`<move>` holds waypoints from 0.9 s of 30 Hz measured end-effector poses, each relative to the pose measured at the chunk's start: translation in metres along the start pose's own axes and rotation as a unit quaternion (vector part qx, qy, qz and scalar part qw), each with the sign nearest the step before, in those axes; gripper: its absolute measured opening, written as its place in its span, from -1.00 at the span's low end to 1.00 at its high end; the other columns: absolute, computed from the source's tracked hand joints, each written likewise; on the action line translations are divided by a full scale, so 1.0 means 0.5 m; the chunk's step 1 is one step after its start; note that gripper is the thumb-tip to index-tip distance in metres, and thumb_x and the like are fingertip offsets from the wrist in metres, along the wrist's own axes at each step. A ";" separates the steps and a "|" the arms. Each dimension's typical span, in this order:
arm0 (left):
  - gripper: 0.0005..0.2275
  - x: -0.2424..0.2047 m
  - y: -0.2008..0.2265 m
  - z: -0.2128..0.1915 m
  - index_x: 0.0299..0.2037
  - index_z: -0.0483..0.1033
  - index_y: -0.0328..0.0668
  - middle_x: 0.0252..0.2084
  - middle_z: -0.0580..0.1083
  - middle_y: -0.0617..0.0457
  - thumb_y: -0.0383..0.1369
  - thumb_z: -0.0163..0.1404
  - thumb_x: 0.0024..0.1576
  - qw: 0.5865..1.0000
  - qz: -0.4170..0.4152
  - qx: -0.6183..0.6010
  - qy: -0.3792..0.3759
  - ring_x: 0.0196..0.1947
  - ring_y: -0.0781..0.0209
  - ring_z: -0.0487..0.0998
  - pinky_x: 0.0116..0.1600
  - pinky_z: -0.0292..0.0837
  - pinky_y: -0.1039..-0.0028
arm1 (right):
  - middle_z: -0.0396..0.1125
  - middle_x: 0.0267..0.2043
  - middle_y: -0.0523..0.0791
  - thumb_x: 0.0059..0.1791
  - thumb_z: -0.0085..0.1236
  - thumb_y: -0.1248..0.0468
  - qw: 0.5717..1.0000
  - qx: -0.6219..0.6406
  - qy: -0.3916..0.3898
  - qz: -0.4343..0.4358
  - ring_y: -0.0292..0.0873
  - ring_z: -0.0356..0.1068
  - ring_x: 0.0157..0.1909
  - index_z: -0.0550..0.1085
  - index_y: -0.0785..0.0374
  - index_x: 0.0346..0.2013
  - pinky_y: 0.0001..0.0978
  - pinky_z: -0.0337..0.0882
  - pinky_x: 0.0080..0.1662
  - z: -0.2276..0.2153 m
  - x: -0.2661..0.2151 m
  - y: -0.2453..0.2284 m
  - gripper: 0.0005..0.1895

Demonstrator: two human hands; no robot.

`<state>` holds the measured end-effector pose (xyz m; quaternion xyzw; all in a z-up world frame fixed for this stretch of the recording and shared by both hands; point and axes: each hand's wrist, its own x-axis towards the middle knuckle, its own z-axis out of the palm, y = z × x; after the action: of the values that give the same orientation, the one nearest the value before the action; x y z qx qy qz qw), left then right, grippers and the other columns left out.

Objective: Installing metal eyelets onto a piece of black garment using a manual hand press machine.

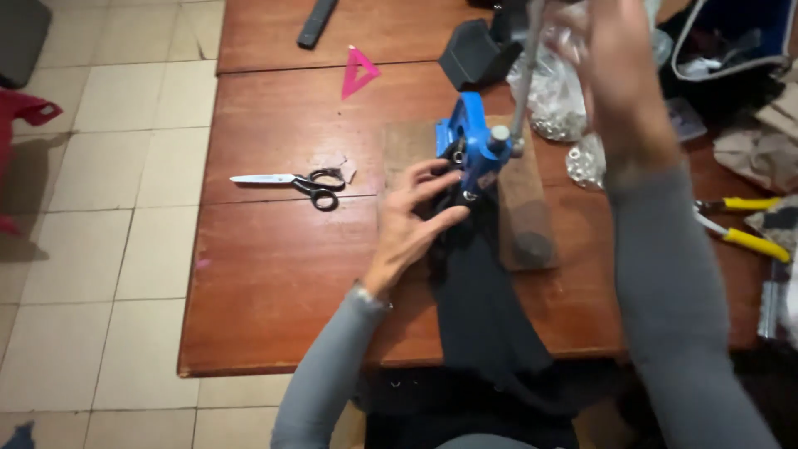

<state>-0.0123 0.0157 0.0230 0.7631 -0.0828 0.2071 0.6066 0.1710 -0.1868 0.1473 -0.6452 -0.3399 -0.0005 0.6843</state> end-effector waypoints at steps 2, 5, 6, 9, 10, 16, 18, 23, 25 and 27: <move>-0.60 -0.035 0.050 -0.027 0.11 0.59 -0.23 0.19 0.47 -0.08 -0.40 0.28 0.04 0.999 -0.002 0.024 0.044 0.11 0.07 0.53 0.19 0.45 0.34 | 0.35 0.08 -0.14 0.28 -0.11 0.17 0.993 -0.095 0.049 0.040 -0.20 0.41 0.12 0.34 0.27 0.21 -0.24 0.48 0.19 -0.025 -0.148 0.016 -0.72; -0.71 -0.145 0.127 -0.049 0.05 0.58 -0.28 0.07 0.51 -0.11 -0.50 0.21 0.10 0.982 -0.027 0.111 0.148 0.05 0.03 0.57 0.13 0.47 0.36 | 0.43 -0.04 -0.10 0.17 0.04 0.27 0.959 -0.242 0.079 0.126 -0.22 0.44 -0.02 0.46 0.37 0.05 -0.33 0.45 0.05 -0.014 -0.373 -0.005 -0.76; -0.81 -0.186 0.155 -0.052 -0.05 0.60 -0.30 -0.05 0.55 -0.11 -0.56 0.17 0.13 0.964 -0.041 0.169 0.203 -0.04 0.02 0.61 0.07 0.50 0.37 | 0.47 -0.07 -0.06 0.07 0.13 0.32 0.938 -0.298 0.067 0.165 -0.22 0.44 -0.04 0.51 0.41 -0.04 -0.38 0.43 0.03 -0.005 -0.445 -0.023 -0.77; -0.84 -0.366 0.158 -0.006 -0.43 0.49 -0.26 -0.39 0.50 -0.03 -0.55 0.26 0.00 0.956 -0.059 0.193 0.214 -0.37 0.13 0.57 -0.21 0.51 0.44 | 0.47 -0.22 -0.07 0.01 0.23 0.29 0.893 -0.303 0.207 0.260 -0.23 0.41 -0.19 0.56 0.38 -0.14 -0.38 0.42 -0.10 0.037 -0.683 -0.013 -0.79; -0.84 -0.423 0.128 0.018 -0.43 0.49 -0.26 -0.39 0.50 -0.03 -0.55 0.26 0.00 0.955 -0.060 0.195 0.218 -0.37 0.13 0.57 -0.21 0.51 0.44 | 0.47 -0.22 -0.07 0.01 0.23 0.29 0.894 -0.302 0.204 0.259 -0.23 0.41 -0.19 0.56 0.38 -0.14 -0.38 0.42 -0.10 0.041 -0.743 0.011 -0.79; -0.81 -0.504 0.117 0.131 -0.44 0.56 -0.23 -0.43 0.56 -0.04 -0.40 0.34 -0.12 0.972 -0.148 0.147 0.111 -0.40 0.06 0.64 -0.26 0.54 0.42 | 0.38 -0.15 0.08 -0.07 0.28 0.27 0.859 -0.402 0.202 0.246 0.00 0.34 -0.13 0.48 0.45 -0.09 -0.28 0.35 -0.06 0.068 -0.949 0.078 -0.65; -0.59 -0.483 0.109 0.158 -0.20 0.57 -0.41 -0.29 0.56 -0.20 -0.25 0.34 -0.13 0.965 -0.112 0.224 0.082 -0.31 -0.14 0.58 -0.21 0.45 0.35 | 0.30 0.08 0.20 -0.12 0.25 0.31 0.876 -0.436 0.066 0.194 0.22 0.29 0.12 0.38 0.52 0.08 -0.12 0.29 0.11 0.067 -0.958 0.093 -0.48; -0.78 -0.485 0.118 0.176 -0.13 0.60 -0.37 -0.25 0.61 -0.21 -0.33 0.15 0.16 0.940 -0.336 0.059 0.013 -0.26 0.04 0.65 -0.13 0.48 0.36 | 0.39 0.01 0.03 -0.08 0.25 0.33 0.909 -0.373 -0.028 0.181 0.07 0.38 0.09 0.44 0.29 -0.08 -0.19 0.36 0.13 0.051 -0.911 0.025 -0.70; -0.80 -0.474 0.161 0.155 -0.04 0.57 -0.39 -0.14 0.63 -0.16 -0.41 0.08 0.21 0.986 -0.160 -0.004 0.045 -0.15 0.16 0.66 -0.07 0.53 0.42 | 0.41 -0.01 0.01 -0.08 0.24 0.35 0.925 -0.334 -0.031 0.180 0.01 0.42 0.07 0.45 0.25 -0.15 -0.22 0.39 0.11 0.034 -0.904 -0.026 -0.77; -0.77 -0.462 0.210 0.128 0.03 0.45 -0.48 -0.08 0.56 -0.02 -0.44 -0.15 0.30 0.969 -0.166 -0.150 0.105 -0.09 0.31 0.51 0.00 0.38 0.45 | 0.39 -0.17 0.00 -0.09 0.26 0.39 0.949 -0.240 -0.044 0.201 -0.08 0.48 -0.13 0.41 0.33 -0.22 -0.11 0.25 0.27 0.008 -0.929 -0.059 -0.79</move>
<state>-0.2461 -0.1009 0.0088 0.6401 0.0793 0.1677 0.7455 -0.2011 -0.3917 -0.0431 -0.8448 -0.2228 0.0834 0.4794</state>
